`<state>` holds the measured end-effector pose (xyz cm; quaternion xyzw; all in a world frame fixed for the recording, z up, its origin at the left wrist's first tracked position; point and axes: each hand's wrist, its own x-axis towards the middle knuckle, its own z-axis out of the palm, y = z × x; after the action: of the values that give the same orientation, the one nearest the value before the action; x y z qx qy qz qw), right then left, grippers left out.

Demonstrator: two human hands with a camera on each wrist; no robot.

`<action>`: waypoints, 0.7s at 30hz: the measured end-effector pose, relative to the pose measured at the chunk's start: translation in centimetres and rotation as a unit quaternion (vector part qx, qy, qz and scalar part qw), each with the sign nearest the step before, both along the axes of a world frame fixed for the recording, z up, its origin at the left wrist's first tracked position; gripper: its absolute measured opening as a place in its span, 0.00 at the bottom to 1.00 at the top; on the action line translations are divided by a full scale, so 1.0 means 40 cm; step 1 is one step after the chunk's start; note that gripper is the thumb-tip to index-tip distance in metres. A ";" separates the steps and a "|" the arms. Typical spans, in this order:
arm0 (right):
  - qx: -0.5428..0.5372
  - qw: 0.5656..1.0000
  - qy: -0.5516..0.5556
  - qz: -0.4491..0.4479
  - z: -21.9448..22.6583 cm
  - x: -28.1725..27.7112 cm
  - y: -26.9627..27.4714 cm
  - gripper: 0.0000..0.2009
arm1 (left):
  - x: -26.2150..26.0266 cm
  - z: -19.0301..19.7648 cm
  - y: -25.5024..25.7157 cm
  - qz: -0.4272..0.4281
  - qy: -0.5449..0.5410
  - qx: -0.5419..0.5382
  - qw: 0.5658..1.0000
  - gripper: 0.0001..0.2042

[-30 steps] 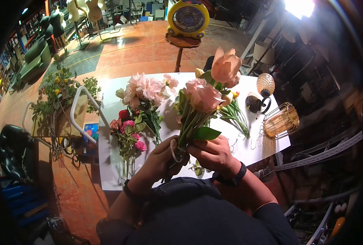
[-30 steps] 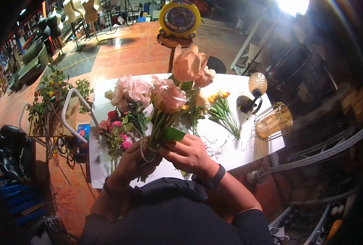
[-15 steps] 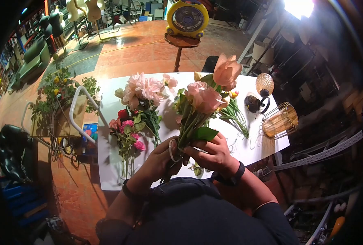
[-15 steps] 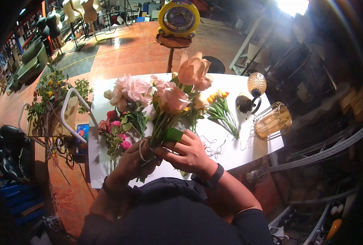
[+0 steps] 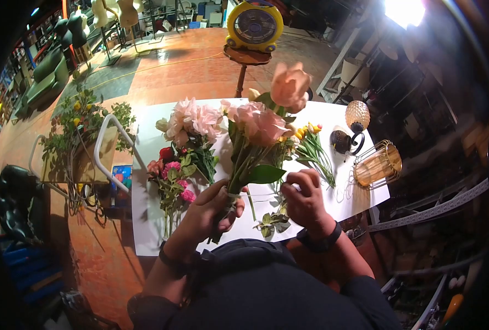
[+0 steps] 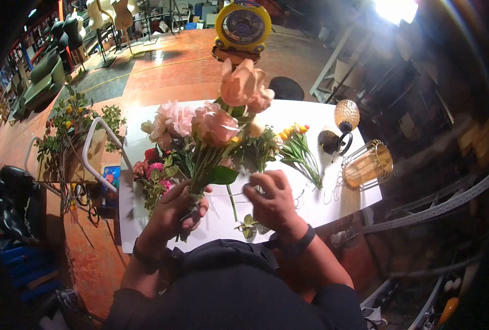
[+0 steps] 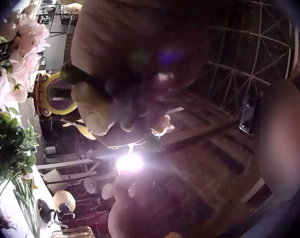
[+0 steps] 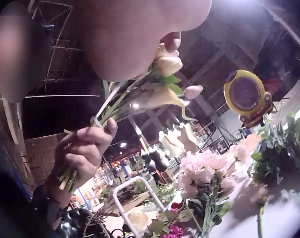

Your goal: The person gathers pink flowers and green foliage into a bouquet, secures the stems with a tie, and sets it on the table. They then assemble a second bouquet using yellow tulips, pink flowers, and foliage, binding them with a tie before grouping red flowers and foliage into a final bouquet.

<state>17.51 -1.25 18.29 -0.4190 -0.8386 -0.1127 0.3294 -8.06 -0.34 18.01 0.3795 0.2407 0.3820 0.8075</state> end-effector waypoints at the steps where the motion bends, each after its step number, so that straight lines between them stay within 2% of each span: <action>1: 0.012 0.999 -0.008 -0.029 0.010 0.012 0.000 0.18 | -0.007 -0.010 0.003 -0.001 -0.005 0.001 1.000 0.19; 8: -0.043 0.998 0.005 -0.033 0.034 0.037 0.023 0.16 | 0.018 0.008 -0.007 -0.014 0.036 0.005 0.999 0.22; 13: -0.083 0.995 -0.029 -0.045 0.038 0.034 0.018 0.18 | 0.008 -0.002 0.001 -0.018 -0.057 -0.016 0.998 0.23; 17: -0.082 0.996 -0.024 -0.022 0.042 0.040 0.019 0.16 | 0.003 -0.006 -0.002 -0.024 -0.060 -0.024 0.998 0.22; 19: -0.080 0.996 -0.037 -0.035 0.046 0.055 0.022 0.16 | 0.002 -0.001 -0.007 -0.032 0.050 0.003 0.998 0.21; 21: -0.076 0.996 -0.044 -0.029 0.036 0.080 0.028 0.16 | 0.007 0.006 -0.018 -0.029 0.036 -0.001 0.999 0.19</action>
<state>20.70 -0.13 19.71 -0.4619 -0.8458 -0.0763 0.2559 -7.80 -1.07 18.24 0.3990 0.2586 0.3449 0.8093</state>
